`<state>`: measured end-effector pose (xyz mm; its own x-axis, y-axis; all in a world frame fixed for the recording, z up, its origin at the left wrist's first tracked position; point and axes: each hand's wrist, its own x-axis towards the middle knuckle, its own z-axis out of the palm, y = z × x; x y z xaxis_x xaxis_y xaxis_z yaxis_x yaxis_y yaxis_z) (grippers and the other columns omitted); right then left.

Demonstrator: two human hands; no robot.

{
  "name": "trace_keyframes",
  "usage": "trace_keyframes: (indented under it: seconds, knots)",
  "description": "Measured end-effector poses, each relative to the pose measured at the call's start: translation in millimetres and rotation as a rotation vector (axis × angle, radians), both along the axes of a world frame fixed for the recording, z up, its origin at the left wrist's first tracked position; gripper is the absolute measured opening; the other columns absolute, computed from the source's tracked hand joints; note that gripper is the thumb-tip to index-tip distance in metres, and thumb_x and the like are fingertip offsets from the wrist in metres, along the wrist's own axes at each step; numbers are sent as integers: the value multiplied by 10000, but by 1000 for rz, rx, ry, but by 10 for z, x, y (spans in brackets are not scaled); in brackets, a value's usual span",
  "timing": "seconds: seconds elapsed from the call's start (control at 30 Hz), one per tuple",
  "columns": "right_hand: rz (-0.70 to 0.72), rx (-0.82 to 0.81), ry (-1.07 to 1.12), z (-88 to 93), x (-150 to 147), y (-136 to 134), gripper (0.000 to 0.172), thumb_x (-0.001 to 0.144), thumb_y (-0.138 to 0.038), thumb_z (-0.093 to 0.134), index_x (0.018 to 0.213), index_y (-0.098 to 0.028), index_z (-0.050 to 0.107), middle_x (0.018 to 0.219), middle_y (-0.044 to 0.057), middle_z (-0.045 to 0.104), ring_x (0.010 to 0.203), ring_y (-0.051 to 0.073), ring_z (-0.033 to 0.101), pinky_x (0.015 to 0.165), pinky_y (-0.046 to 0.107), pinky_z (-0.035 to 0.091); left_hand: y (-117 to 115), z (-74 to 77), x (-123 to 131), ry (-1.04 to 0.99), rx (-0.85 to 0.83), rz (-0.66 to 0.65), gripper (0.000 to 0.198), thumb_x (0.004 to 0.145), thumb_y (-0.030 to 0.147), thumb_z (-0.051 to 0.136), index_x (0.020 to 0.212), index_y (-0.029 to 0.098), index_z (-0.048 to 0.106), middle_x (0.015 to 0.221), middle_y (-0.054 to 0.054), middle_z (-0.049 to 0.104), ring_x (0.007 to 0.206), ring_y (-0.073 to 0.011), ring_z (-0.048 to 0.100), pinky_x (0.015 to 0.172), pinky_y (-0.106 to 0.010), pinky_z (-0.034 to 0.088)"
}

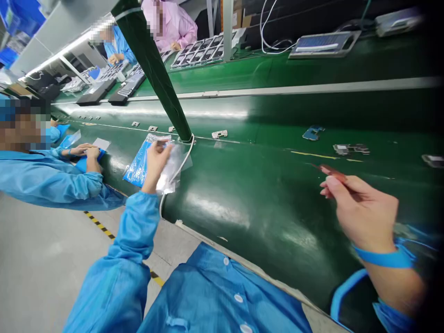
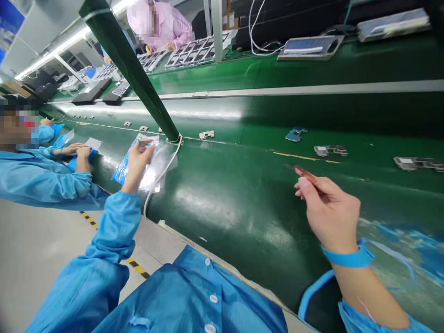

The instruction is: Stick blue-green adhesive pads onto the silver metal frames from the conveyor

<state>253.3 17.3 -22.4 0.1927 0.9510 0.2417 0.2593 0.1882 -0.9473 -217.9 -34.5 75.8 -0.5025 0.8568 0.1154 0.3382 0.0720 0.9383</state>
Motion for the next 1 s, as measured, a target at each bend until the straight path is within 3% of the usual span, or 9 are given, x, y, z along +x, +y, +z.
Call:
trace_keyframes:
  seconds: [0.07, 0.2, 0.3, 0.4, 0.5, 0.63, 0.73, 0.9, 1.0]
  knots:
    - [57, 111, -164, 36, -75, -38, 105, 913, -409, 835, 923, -334, 908, 834, 95, 751, 696, 253, 657, 686, 510, 495, -28, -82, 671, -79, -70, -144, 324, 967, 455, 826, 1088, 157, 793, 644, 54, 557, 553, -79, 467, 530, -229, 401]
    - [187, 364, -400, 40, -256, -75, 387, 1014, -299, 703, 1353, -395, 862, 951, 118, 744, 748, 269, 658, 648, 472, 525, 30, -412, 2011, -450, -241, -669, 501, 890, 660, 849, 867, 173, 737, 642, 46, 530, 562, -76, 448, 535, -258, 351]
    - [273, 456, -454, -55, -293, -74, 578, 1027, -235, 660, 1584, -379, 717, 1019, 121, 691, 745, 259, 657, 644, 443, 581, 171, -698, 2559, -601, -202, -676, 577, 777, 708, 922, 838, 204, 647, 666, 48, 572, 565, -81, 479, 545, -273, 373]
    - [371, 450, -483, -116, -226, -96, 692, 1044, -204, 626, 1716, -359, 562, 1100, 114, 671, 790, 244, 685, 712, 431, 631, 299, -859, 2671, -641, -177, -578, 665, 694, 774, 934, 784, 211, 592, 670, 44, 577, 583, -88, 489, 570, -286, 390]
    - [450, 352, -474, -68, -145, -142, 700, 1063, -210, 619, 1739, -346, 500, 1199, 107, 726, 871, 238, 728, 804, 430, 644, 378, -875, 2552, -491, -163, -565, 616, 753, 741, 906, 761, 194, 622, 656, 43, 560, 611, -92, 468, 605, -285, 359]
    - [351, 308, -453, 48, -126, -173, 321, 1075, -273, 673, 1390, -277, 737, 1055, 77, 785, 831, 236, 732, 787, 420, 623, 412, -853, 2398, -295, -178, -640, 528, 816, 626, 885, 721, 174, 629, 683, 27, 567, 673, -102, 465, 664, -281, 345]
    - [325, 314, -485, 81, -141, -173, 74, 1074, -296, 700, 1072, -258, 764, 936, 70, 764, 794, 236, 713, 755, 420, 609, 401, -873, 2388, -299, -203, -693, 475, 824, 602, 886, 828, 157, 720, 711, 22, 601, 683, -110, 494, 673, -277, 368]
    - [347, 238, -475, 67, -121, -161, 149, 1081, -325, 673, 948, -272, 714, 892, 67, 751, 801, 245, 700, 721, 421, 591, 374, -870, 2426, -272, -202, -749, 448, 857, 569, 885, 829, 149, 731, 673, 22, 592, 648, -97, 493, 644, -261, 377]
    - [306, 202, -444, 86, -98, -154, 173, 1078, -351, 667, 927, -271, 694, 869, 61, 722, 790, 239, 679, 718, 416, 569, 374, -818, 2425, -394, -236, -739, 502, 989, 624, 739, 1162, 153, 759, 655, 27, 626, 565, -96, 506, 572, -245, 392]
